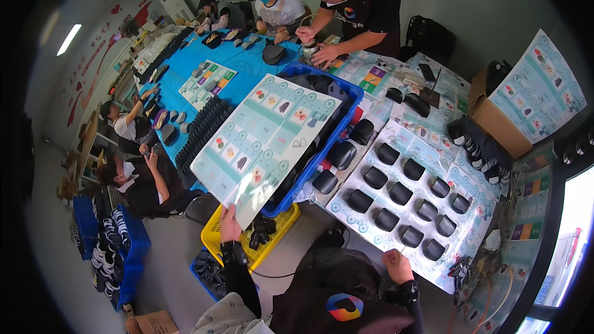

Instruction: Organizing and assembling molded plastic shoe components onto trays at a manufacturing station.

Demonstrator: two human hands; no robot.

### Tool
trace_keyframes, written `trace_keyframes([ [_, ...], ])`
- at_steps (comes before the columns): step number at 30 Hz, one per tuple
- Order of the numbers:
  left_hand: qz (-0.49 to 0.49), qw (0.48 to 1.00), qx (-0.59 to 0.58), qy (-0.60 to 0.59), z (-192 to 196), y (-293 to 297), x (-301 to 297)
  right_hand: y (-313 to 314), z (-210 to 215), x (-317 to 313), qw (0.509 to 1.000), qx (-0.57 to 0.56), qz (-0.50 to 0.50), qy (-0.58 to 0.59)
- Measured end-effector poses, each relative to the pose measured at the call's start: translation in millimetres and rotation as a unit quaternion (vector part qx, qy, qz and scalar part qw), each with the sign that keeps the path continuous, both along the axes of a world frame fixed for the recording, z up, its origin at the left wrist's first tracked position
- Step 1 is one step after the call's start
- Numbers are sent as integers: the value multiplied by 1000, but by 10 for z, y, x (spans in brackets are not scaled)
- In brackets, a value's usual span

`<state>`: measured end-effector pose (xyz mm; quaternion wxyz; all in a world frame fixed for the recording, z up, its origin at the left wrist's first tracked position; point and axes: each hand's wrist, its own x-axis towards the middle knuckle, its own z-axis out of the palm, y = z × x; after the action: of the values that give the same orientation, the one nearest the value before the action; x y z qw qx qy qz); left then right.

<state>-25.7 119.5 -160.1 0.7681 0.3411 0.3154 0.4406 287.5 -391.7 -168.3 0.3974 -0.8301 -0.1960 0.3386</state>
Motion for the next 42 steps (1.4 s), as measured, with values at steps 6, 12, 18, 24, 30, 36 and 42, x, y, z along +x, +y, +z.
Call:
trace_keyframes([
  [6, -38, 985, -56, 156, -370, 721, 647, -135, -4, -11, 999, -16, -6, -40],
  [12, -19, 939, -10, 343, -492, 886, 467, -471, -173, -77, 997, 2, -78, -23],
  [18, 166, 619, 403, 653, 127, 3, 1586, -879, -526, -138, 989, -20, -144, -6],
  [24, -207, 791, 476, 323, 803, -1199, 3573, -643, -251, -180, 993, -50, -102, 24],
  [30, -203, 595, 605, 489, 328, -1457, 5960, -870, -284, -248, 976, -90, -195, 26],
  [36, -80, 449, 688, 565, -652, -794, 7534, -1106, -453, -503, 933, -113, -329, 91],
  [42, -64, 376, 776, 502, -1496, -92, 8273, -1094, -407, -729, 933, -176, -299, 96],
])
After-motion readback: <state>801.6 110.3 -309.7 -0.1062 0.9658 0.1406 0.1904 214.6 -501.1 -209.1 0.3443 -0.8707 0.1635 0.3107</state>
